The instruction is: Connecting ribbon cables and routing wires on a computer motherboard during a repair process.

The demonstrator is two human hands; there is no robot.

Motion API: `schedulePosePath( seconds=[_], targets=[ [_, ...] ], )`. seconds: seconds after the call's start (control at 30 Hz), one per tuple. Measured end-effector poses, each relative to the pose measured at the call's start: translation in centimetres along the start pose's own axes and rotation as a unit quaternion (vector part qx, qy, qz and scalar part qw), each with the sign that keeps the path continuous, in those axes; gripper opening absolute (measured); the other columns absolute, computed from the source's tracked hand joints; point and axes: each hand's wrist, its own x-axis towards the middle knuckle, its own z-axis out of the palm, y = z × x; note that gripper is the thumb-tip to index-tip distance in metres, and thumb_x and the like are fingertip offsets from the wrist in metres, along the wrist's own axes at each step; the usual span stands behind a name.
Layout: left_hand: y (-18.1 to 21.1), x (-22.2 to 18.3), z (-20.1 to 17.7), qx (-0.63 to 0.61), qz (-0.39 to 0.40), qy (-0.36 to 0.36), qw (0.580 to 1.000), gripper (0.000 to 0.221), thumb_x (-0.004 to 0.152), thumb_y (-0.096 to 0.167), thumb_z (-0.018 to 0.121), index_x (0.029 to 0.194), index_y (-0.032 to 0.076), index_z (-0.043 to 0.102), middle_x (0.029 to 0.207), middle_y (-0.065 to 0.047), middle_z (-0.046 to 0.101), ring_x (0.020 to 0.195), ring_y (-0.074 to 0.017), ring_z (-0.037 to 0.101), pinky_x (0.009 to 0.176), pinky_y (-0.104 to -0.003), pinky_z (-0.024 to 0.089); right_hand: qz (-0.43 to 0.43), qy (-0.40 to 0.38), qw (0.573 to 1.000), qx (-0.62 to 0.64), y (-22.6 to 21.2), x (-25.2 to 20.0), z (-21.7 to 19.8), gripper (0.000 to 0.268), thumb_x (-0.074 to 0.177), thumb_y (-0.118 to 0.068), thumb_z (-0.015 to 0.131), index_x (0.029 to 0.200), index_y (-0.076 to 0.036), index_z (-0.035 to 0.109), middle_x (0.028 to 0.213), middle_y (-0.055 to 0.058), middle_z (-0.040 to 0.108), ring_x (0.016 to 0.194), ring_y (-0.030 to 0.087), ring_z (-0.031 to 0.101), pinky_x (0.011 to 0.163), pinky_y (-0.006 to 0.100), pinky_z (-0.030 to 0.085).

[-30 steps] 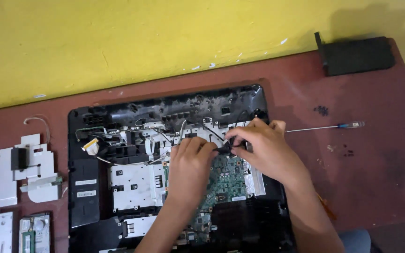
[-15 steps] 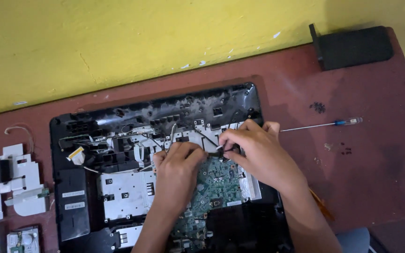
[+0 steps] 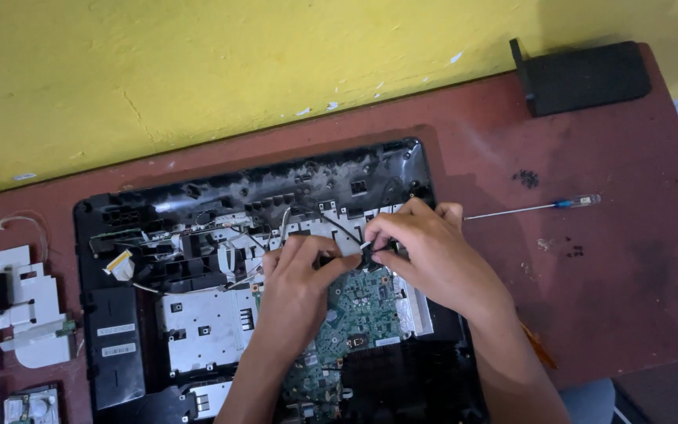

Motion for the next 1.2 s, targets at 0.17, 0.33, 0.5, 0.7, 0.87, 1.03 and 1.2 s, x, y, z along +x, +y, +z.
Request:
schedulePosePath(
  seconds=[0.17, 0.33, 0.5, 0.7, 0.87, 1.03, 1.2],
  targets=[
    [1.9, 0.5, -0.9, 0.044, 0.008, 0.003, 0.999, 0.024, 0.089, 0.014, 0.068, 0.113, 0.016, 0.07, 0.106, -0.001, 0.062, 0.102, -0.0246, 0.057, 0.078, -0.04, 0.036, 0.004, -0.001, 1.0, 0.003, -0.3, 0.0, -0.3, 0.016, 0.089, -0.023, 0.076, 0.101, -0.025, 0.067, 0.093, -0.009, 0.074, 0.103, 0.014, 0.058, 0.086, 0.04, 0.026],
    [2.6, 0.8, -0.2, 0.134, 0.018, 0.04, 0.99, 0.018, 0.099, 0.027, 0.076, 0.094, 0.016, 0.063, 0.091, -0.002, 0.056, 0.086, -0.0211, 0.057, 0.073, -0.035, 0.035, 0.005, -0.005, 1.0, 0.001, -0.3, 0.0, -0.2, 0.014, 0.091, -0.022, 0.075, 0.1, -0.025, 0.066, 0.092, -0.009, 0.074, 0.102, 0.013, 0.058, 0.084, 0.039, 0.025],
    [1.7, 1.0, 0.2, -0.004, -0.047, 0.036, 0.998, 0.005, 0.095, 0.016, 0.075, 0.096, 0.018, 0.07, 0.081, 0.005, 0.058, 0.078, -0.0177, 0.054, 0.073, -0.036, 0.028, 0.011, -0.006, 1.0, 0.012, -0.2, -0.1, -0.2, 0.015, 0.09, -0.023, 0.076, 0.101, -0.025, 0.066, 0.092, -0.01, 0.074, 0.104, 0.013, 0.057, 0.087, 0.04, 0.025],
    [0.9, 0.7, 0.7, -0.105, -0.133, 0.008, 0.986, 0.011, 0.095, 0.016, 0.072, 0.102, 0.024, 0.077, 0.095, 0.01, 0.068, 0.091, -0.012, 0.062, 0.079, -0.036, 0.024, 0.008, -0.007, 1.0, 0.01, -0.2, 0.0, -0.2, 0.016, 0.089, -0.023, 0.077, 0.1, -0.025, 0.066, 0.091, -0.009, 0.073, 0.103, 0.014, 0.058, 0.086, 0.04, 0.026],
    [0.8, 0.8, 1.0, -0.097, -0.139, 0.012, 0.986, 0.012, 0.094, 0.016, 0.074, 0.1, 0.025, 0.076, 0.098, 0.009, 0.069, 0.089, -0.0121, 0.064, 0.077, -0.035, 0.024, 0.007, -0.009, 1.0, 0.008, 0.0, 0.0, -0.1, 0.017, 0.088, -0.023, 0.078, 0.101, -0.025, 0.066, 0.092, -0.009, 0.073, 0.102, 0.015, 0.057, 0.084, 0.04, 0.026],
    [0.7, 0.8, 1.1, -0.102, -0.148, 0.001, 0.984, 0.01, 0.094, 0.017, 0.073, 0.1, 0.024, 0.077, 0.098, 0.008, 0.071, 0.091, -0.0139, 0.063, 0.078, -0.036, 0.024, 0.011, -0.013, 1.0, 0.012, -0.2, 0.1, -0.2, 0.016, 0.089, -0.023, 0.077, 0.101, -0.025, 0.067, 0.091, -0.008, 0.074, 0.103, 0.014, 0.056, 0.085, 0.04, 0.026],
    [0.7, 0.7, 1.2, -0.07, -0.121, 0.007, 0.99, 0.016, 0.093, 0.019, 0.075, 0.107, 0.027, 0.076, 0.092, 0.01, 0.066, 0.086, -0.0137, 0.057, 0.076, -0.036, 0.023, 0.014, -0.014, 1.0, 0.003, -0.2, 0.1, -0.2, 0.017, 0.089, -0.024, 0.078, 0.1, -0.026, 0.066, 0.091, -0.009, 0.072, 0.102, 0.014, 0.056, 0.085, 0.039, 0.026]
  ],
)
